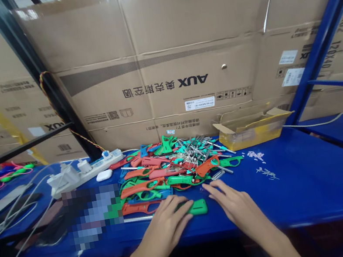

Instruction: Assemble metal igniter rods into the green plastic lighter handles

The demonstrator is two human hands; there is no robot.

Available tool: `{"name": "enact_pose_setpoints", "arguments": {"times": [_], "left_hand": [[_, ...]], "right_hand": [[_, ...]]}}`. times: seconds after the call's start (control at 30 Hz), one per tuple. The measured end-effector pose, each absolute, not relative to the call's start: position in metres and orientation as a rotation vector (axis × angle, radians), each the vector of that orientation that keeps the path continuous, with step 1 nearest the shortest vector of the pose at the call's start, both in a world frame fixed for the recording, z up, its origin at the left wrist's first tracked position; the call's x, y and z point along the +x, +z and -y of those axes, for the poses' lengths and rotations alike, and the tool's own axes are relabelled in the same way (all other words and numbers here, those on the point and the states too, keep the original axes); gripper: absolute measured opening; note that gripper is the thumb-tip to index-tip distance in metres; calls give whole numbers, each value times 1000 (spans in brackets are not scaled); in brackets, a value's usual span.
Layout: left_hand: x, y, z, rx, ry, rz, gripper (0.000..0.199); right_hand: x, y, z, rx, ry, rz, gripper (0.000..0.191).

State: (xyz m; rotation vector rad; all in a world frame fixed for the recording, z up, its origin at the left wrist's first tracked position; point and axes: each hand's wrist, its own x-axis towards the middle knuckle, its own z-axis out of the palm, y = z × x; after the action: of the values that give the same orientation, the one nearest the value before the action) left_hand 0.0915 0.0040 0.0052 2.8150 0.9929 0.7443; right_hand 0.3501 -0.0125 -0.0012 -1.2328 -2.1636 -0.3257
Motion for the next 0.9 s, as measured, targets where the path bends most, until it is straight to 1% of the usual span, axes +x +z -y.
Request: {"name": "enact_pose_setpoints", "arguments": {"times": [0.1, 0.23, 0.3, 0.6, 0.8, 0.9], "left_hand": [[93, 2, -4, 2824, 774, -988, 29], [94, 0, -4, 2820, 783, -963, 32], [95, 0, -4, 2812, 783, -956, 31], [94, 6, -3, 2834, 784, -945, 28], [93, 5, -3, 2840, 761, -941, 29], [93, 5, -3, 2841, 755, -946, 30]], "right_hand": [[347, -1, 18, -1178, -394, 1899, 43], [330, -5, 11, -1043, -342, 1555, 43], [319, -7, 3, -962, -294, 1441, 46], [318, -12, -6, -900, -218, 1446, 41], [314, -9, -8, -869, -247, 1460, 53], [313, -8, -8, -897, -239, 1468, 50]]}}
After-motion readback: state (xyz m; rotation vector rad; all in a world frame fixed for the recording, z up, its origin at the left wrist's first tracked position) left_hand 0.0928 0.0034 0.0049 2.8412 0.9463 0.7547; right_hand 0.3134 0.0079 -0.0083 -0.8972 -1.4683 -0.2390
